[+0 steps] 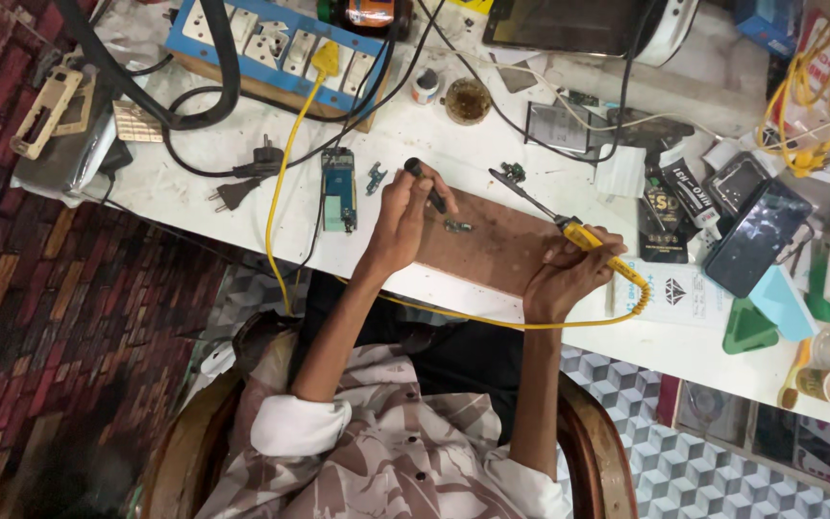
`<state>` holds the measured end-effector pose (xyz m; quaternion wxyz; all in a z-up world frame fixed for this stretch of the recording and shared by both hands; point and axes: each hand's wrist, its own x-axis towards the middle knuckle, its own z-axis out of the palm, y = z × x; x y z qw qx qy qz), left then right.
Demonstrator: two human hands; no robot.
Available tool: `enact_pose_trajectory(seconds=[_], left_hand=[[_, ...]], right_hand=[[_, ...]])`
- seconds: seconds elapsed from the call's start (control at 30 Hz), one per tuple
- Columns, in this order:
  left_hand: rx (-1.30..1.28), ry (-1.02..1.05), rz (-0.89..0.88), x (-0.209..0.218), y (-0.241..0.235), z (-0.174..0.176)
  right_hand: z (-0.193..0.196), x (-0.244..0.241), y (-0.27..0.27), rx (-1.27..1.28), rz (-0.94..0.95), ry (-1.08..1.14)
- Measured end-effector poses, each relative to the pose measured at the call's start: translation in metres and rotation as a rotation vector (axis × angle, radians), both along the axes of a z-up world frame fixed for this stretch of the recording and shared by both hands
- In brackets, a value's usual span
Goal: The person uses a soldering iron and solder wire to solder small electronic components on a workbench. They hold the components with one hand while applying heat and solder with the other, working on a small circuit board or connector.
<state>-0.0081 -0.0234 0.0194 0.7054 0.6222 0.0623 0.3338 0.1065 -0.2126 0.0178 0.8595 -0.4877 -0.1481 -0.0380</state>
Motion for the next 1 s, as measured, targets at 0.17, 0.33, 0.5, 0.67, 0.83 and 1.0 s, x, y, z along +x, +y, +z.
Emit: enact_pose_trajectory(seconds=[0.17, 0.33, 0.5, 0.67, 0.83, 1.0], left_hand=[[-0.059, -0.017, 0.042, 0.001, -0.001, -0.009], [0.007, -0.065, 0.074, 0.004, 0.001, -0.012], [-0.034, -0.072, 0.010, 0.000, 0.000, -0.008], [-0.041, -0.098, -0.032, 0.000, 0.001, -0.005], [-0.060, -0.067, 0.062, 0.000, 0.000, -0.004], [-0.042, -0.105, 0.042, -0.001, 0.000, -0.009]], right_hand=[[-0.010, 0.001, -0.005, 0.008, -0.021, 0.003], [-0.021, 0.007, -0.008, 0.105, 0.033, 0.083], [-0.020, 0.007, -0.001, 0.140, 0.037, -0.044], [-0.015, 0.005, -0.002, 0.150, 0.056, 0.017], [-0.008, 0.001, -0.003, 0.105, -0.092, 0.121], [-0.004, -0.004, -0.005, 0.043, -0.257, 0.194]])
